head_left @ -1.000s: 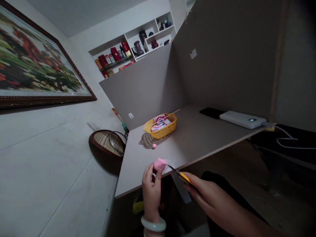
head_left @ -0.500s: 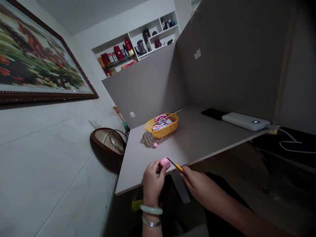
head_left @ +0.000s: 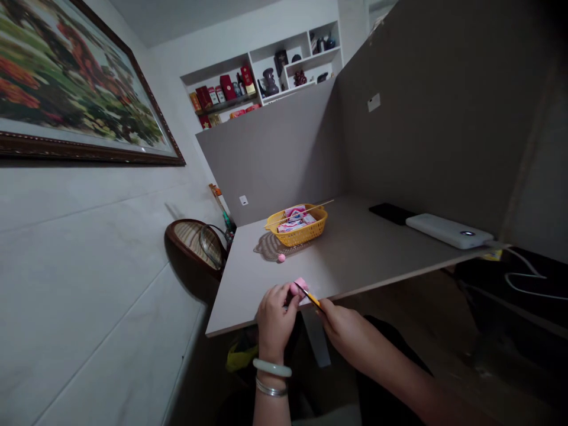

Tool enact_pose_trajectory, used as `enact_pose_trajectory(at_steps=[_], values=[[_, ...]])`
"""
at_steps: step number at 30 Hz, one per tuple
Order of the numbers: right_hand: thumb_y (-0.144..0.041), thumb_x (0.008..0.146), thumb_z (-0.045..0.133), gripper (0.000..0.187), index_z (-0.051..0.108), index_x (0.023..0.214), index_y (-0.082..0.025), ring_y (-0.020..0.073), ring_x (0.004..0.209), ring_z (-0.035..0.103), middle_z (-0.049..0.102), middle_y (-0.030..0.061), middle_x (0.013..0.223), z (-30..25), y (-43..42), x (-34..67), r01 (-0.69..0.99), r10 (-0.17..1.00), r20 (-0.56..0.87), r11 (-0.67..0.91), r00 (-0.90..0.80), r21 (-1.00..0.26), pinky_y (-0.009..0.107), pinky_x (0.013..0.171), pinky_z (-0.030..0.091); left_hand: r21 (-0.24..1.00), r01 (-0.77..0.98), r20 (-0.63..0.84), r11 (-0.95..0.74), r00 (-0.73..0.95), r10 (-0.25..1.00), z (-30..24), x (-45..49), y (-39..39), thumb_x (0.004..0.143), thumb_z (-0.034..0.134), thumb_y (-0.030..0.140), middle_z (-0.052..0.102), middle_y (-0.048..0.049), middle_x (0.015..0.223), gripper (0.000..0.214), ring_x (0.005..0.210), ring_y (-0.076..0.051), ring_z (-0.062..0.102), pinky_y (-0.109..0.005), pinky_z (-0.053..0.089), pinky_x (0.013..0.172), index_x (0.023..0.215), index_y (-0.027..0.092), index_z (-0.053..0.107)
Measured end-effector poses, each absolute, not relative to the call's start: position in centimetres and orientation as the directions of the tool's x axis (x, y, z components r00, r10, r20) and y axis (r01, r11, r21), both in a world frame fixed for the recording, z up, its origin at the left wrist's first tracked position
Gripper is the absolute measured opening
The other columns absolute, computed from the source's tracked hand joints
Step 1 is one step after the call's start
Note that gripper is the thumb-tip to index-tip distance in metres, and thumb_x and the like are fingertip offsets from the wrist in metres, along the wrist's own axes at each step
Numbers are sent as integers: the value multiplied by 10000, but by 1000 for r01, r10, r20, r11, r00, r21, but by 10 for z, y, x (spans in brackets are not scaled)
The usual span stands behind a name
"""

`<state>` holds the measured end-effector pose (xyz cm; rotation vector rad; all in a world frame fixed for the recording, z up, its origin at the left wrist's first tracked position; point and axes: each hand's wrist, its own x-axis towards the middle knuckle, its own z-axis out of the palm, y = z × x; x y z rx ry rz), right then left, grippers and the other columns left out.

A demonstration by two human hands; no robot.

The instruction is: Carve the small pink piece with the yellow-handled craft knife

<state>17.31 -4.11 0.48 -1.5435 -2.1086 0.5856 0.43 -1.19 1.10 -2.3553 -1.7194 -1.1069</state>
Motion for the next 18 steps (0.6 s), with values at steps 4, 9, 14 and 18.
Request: enact_pose_trajectory(at_steps=[4,9,14,18], values=[[-278,975,283,247,514,937,-199,190,783,668,696,83,860,0,-40,170,768,958,116,281,-264,-576,241,584,299,372,838,553,-399,145,821,9,3,-12,877,552,285,649,-16,906,118,880,-170,575,-265,429,763,952,236,628],[-298,979,251,270,498,915,-209,186,755,661,685,61,809,-8,-48,173,736,959,110,271,-260,-620,238,598,316,364,841,567,-400,141,812,5,1,-10,863,574,273,652,-17,942,152,900,-175,577,-278,433,794,1003,243,625],[-262,977,241,283,516,987,-195,197,807,671,699,92,883,4,-41,165,751,956,111,284,-273,-596,237,592,311,358,834,577,-420,156,802,5,0,-10,874,552,270,649,-21,906,123,871,-172,579,-271,428,760,962,236,631],[-275,979,253,267,508,956,-199,196,796,670,699,85,859,-3,-41,165,763,962,104,264,-252,-590,235,581,300,360,839,574,-408,146,806,5,1,-10,868,563,267,637,-15,864,86,836,-166,572,-261,418,729,914,230,626]])
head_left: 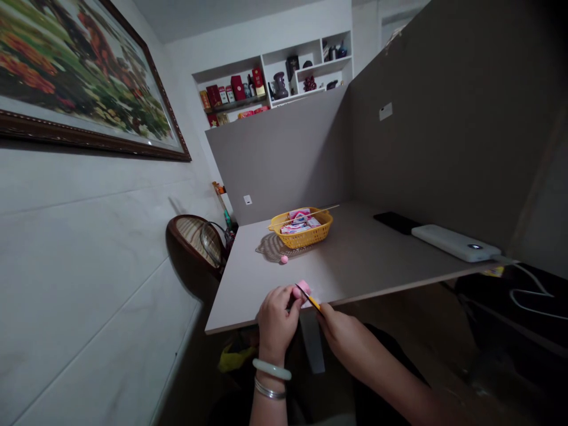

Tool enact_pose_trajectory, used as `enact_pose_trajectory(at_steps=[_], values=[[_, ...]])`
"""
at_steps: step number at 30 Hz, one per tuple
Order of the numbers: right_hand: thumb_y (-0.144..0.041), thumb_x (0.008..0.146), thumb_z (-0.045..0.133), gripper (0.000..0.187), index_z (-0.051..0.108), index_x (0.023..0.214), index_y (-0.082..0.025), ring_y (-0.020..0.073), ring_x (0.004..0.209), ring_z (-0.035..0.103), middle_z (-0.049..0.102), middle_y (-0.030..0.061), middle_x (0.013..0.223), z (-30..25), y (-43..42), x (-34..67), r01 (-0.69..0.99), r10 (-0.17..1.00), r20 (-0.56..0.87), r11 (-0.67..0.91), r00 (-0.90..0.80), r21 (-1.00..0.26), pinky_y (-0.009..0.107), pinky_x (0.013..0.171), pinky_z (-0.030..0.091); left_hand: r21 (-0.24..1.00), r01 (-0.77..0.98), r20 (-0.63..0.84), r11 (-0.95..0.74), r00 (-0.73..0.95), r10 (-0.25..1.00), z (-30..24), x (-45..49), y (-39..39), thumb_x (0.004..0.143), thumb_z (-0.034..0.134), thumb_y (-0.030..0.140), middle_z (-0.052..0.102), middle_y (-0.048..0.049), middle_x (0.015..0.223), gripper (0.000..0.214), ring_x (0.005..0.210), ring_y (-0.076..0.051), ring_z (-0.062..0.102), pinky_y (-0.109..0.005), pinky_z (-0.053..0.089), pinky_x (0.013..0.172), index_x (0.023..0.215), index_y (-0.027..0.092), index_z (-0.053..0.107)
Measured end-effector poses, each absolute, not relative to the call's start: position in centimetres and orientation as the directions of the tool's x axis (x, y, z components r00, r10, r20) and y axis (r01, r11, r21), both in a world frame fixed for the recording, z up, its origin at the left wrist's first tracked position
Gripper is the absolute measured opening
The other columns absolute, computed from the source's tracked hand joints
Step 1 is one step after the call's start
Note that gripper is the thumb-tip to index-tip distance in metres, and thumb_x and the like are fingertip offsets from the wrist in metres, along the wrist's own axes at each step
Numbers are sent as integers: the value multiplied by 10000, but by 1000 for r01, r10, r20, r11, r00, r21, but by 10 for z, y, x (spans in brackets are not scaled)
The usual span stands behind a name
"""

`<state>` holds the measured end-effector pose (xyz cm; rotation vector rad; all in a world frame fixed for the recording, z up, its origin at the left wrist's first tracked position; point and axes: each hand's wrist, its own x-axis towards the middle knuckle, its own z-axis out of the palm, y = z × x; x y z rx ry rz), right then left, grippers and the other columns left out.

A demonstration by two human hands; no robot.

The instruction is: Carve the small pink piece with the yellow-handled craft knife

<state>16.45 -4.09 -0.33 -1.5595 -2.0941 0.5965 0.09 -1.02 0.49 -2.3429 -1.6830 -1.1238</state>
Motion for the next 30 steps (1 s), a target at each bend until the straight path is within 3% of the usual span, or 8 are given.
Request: enact_pose_trajectory(at_steps=[10,15,30], values=[[-245,976,262,245,500,957,-192,190,766,669,695,88,847,0,-39,161,782,959,122,280,-256,-557,239,562,279,355,840,595,-411,136,792,1,0,-8,884,543,284,637,-12,875,104,844,-169,568,-273,409,744,932,229,617],[-304,990,236,280,481,898,-206,175,736,662,683,57,808,-14,-47,168,743,958,145,283,-247,-607,242,564,281,355,842,591,-407,136,795,2,1,-8,900,518,338,629,-10,845,141,825,-168,568,-265,401,716,898,233,612],[-256,983,254,251,482,895,-201,176,730,664,686,60,806,-11,-47,169,796,960,134,277,-244,-538,249,550,257,364,841,583,-400,129,802,2,2,-10,887,534,313,620,-11,848,119,826,-164,565,-264,404,723,903,226,614]])
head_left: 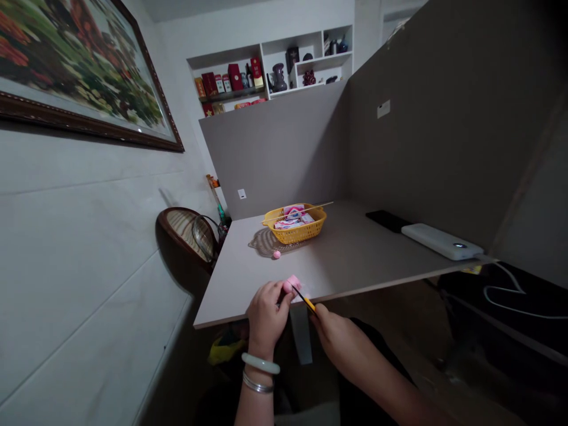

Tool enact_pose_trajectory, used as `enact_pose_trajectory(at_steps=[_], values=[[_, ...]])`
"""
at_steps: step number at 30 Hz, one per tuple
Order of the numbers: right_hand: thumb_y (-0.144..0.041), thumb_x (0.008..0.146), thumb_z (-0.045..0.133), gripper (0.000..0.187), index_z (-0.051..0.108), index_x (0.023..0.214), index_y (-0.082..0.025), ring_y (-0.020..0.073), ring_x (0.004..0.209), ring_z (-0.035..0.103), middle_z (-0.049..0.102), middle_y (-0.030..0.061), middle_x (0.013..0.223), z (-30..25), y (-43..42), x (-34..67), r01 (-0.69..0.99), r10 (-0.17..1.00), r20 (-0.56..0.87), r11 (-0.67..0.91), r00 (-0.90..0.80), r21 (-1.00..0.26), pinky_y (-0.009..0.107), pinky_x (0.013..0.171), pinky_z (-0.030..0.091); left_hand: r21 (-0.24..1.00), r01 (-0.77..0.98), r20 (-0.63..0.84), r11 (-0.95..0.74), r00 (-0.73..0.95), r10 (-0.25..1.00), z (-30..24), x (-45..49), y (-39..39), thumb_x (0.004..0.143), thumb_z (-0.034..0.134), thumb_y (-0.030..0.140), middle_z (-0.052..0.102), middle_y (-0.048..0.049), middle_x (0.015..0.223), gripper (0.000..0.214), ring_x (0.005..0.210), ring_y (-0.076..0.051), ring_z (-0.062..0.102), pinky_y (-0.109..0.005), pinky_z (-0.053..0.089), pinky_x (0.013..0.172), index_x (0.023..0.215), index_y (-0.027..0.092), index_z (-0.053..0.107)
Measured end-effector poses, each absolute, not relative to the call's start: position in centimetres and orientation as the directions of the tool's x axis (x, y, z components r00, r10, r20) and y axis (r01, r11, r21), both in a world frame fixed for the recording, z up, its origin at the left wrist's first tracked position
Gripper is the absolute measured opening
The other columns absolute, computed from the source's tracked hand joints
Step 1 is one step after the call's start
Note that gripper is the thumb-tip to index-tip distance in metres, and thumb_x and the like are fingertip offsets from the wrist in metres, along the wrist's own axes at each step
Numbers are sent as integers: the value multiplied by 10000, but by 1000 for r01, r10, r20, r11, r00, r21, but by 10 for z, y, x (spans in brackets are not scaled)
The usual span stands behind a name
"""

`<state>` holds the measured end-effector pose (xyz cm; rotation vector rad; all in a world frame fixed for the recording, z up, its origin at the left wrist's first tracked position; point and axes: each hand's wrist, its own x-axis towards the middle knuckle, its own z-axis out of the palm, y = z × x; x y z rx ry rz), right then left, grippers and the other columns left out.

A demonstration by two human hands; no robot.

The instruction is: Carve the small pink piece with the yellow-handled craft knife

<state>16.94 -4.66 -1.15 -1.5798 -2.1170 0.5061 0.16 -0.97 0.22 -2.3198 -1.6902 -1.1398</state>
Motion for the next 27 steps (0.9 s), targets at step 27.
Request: enact_pose_trajectory(at_steps=[27], values=[[-210,967,291,222,510,938,-183,192,756,676,699,87,855,5,-41,165,844,957,126,289,-261,-451,255,550,268,375,834,571,-406,137,809,3,1,-9,879,542,320,636,-14,839,124,814,-167,573,-263,409,713,877,227,624]])
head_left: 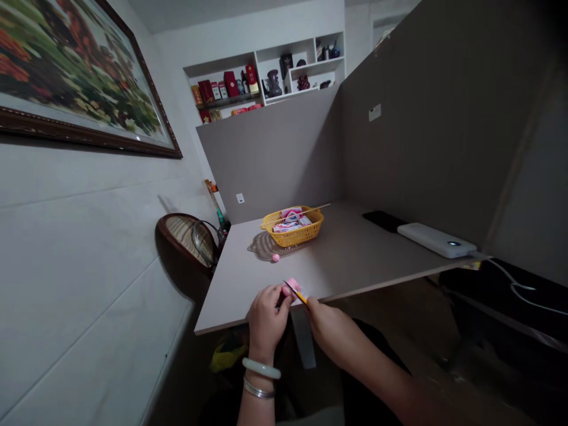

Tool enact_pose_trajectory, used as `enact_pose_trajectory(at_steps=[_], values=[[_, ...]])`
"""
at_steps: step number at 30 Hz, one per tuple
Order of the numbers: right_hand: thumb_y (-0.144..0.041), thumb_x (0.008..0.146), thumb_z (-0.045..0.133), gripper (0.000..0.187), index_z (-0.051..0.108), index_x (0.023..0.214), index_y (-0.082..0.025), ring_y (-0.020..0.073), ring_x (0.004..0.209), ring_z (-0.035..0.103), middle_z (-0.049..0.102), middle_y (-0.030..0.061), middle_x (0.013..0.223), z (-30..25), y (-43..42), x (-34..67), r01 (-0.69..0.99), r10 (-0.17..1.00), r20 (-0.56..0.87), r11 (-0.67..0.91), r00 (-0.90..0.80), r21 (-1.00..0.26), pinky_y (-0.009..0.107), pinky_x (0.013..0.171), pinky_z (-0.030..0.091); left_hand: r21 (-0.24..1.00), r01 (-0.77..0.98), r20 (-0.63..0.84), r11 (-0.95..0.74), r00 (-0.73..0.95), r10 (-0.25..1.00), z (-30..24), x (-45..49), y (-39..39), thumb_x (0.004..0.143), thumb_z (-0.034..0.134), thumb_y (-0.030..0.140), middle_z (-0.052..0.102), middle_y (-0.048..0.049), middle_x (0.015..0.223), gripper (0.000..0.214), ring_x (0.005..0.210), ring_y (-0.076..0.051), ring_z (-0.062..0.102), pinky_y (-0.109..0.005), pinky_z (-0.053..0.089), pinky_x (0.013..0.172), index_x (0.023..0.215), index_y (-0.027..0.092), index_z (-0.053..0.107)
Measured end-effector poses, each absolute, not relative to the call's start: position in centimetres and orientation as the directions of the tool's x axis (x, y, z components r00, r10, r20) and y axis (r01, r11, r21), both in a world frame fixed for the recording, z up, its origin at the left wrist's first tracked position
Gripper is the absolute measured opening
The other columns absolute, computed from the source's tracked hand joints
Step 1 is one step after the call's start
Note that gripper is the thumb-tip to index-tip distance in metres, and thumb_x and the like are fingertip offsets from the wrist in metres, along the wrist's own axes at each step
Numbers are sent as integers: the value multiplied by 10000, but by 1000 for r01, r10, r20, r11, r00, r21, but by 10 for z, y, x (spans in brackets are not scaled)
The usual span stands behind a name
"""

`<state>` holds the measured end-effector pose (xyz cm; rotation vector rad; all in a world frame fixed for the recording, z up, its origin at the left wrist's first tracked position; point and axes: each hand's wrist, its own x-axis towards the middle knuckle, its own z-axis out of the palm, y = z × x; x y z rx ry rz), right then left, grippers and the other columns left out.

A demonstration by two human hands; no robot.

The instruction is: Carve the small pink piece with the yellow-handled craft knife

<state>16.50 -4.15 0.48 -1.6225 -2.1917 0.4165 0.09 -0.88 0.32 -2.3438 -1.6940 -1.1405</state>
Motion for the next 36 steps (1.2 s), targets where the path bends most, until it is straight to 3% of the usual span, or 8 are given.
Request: enact_pose_trajectory(at_steps=[6,12,36], values=[[-192,965,286,219,505,962,-177,192,769,676,695,80,835,0,-47,170,829,958,119,286,-261,-481,248,568,295,379,828,571,-414,143,808,4,1,-9,873,544,313,638,-18,843,128,819,-165,579,-264,419,718,909,234,639],[-183,952,307,204,511,936,-182,196,726,674,699,82,841,6,-40,166,864,954,128,301,-272,-404,262,526,243,389,829,570,-402,126,812,2,0,-6,875,547,307,635,-8,848,113,826,-163,575,-266,425,734,894,232,629],[-175,949,301,215,516,959,-179,174,719,656,697,78,857,5,-43,165,849,956,139,293,-258,-440,264,530,238,367,835,564,-410,151,812,2,-2,-6,911,477,332,626,-27,852,176,828,-172,574,-268,435,722,898,222,614]])
